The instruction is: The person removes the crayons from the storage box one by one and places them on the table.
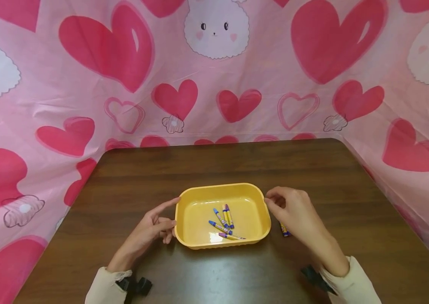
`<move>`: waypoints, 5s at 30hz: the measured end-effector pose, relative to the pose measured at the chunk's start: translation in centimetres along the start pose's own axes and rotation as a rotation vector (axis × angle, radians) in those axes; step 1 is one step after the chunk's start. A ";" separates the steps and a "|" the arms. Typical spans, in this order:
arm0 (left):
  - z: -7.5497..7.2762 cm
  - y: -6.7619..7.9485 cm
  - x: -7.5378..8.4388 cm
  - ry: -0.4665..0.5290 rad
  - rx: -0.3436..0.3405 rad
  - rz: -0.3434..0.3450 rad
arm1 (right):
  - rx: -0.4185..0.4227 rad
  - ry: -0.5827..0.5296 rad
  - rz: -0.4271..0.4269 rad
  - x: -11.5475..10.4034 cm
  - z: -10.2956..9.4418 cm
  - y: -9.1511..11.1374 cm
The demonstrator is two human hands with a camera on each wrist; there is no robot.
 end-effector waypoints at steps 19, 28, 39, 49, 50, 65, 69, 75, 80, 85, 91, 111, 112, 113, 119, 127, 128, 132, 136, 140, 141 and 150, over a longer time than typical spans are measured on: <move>0.1 -0.2 0.0 0.009 -0.006 0.019 | -0.169 0.014 -0.021 -3.1 5.6 -3.4; 0.1 -0.2 0.0 0.014 0.012 -0.003 | -0.212 0.113 -0.119 -4.2 9.9 -3.2; 0.1 -0.1 0.1 0.009 0.013 -0.007 | -0.251 0.202 -0.112 -2.9 14.1 -1.9; 0.3 0.1 0.1 0.001 0.010 -0.007 | -0.256 0.196 -0.099 -2.7 14.3 -1.6; 0.3 0.1 0.0 0.003 0.010 -0.008 | -0.254 0.198 -0.103 -2.7 14.3 -1.6; 0.3 0.1 0.1 0.039 -0.023 0.049 | -0.225 0.230 -0.131 -3.1 14.1 -1.7; 0.3 0.1 0.1 0.040 -0.026 0.046 | -0.227 0.236 -0.124 -3.2 14.1 -1.7; 0.4 0.1 0.1 0.039 -0.021 0.028 | -0.232 0.225 -0.122 -3.2 14.0 -1.7; 0.4 0.2 0.2 0.032 -0.012 0.019 | -0.203 0.251 -0.142 -3.3 13.8 -1.7; 0.3 0.2 0.1 0.034 -0.018 0.033 | -0.191 0.266 -0.155 -3.6 13.3 -1.8; 0.3 0.2 0.0 0.037 -0.017 0.023 | -0.147 0.268 -0.180 -4.1 12.1 -2.1; 0.2 0.1 0.1 0.035 -0.021 0.028 | -0.002 0.186 -0.151 -5.3 6.8 -2.2; 0.2 0.1 0.1 0.035 -0.020 0.029 | 0.002 0.183 -0.144 -5.2 6.5 -2.1; 0.2 0.1 0.1 0.035 -0.018 0.030 | 0.006 0.185 -0.141 -5.1 6.3 -1.9; 0.3 0.2 0.1 0.033 -0.015 0.026 | 0.040 0.204 -0.169 -4.5 5.5 -0.9; 0.1 0.5 0.1 0.028 0.000 0.017 | 0.031 0.200 -0.068 -3.6 4.4 0.0; 0.1 0.5 0.1 0.024 0.000 0.013 | 0.035 0.203 -0.055 -3.4 4.2 0.1; 0.2 0.2 0.2 0.018 -0.005 0.011 | 0.073 0.204 -0.044 -2.4 3.2 0.6; 0.2 0.1 0.3 0.011 -0.009 0.014 | 0.104 0.152 -0.039 -1.1 2.4 1.0; 0.2 0.1 0.3 0.011 -0.009 0.017 | 0.118 0.076 -0.039 0.1 1.5 1.2; 0.2 0.1 0.3 0.013 -0.009 0.019 | 0.121 0.063 -0.037 0.4 1.3 1.3; 0.4 0.2 0.1 0.036 -0.020 0.031 | 0.143 -0.047 0.044 3.3 0.1 1.7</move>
Point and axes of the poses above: each hand's wrist, its own y-axis away from the middle knuckle, its own z-axis out of the palm, x = y × z, the point moved 4 cm from there along -y, towards the middle knuckle, and after that the axes turned 3 degrees about -y, right-handed, at the moved point
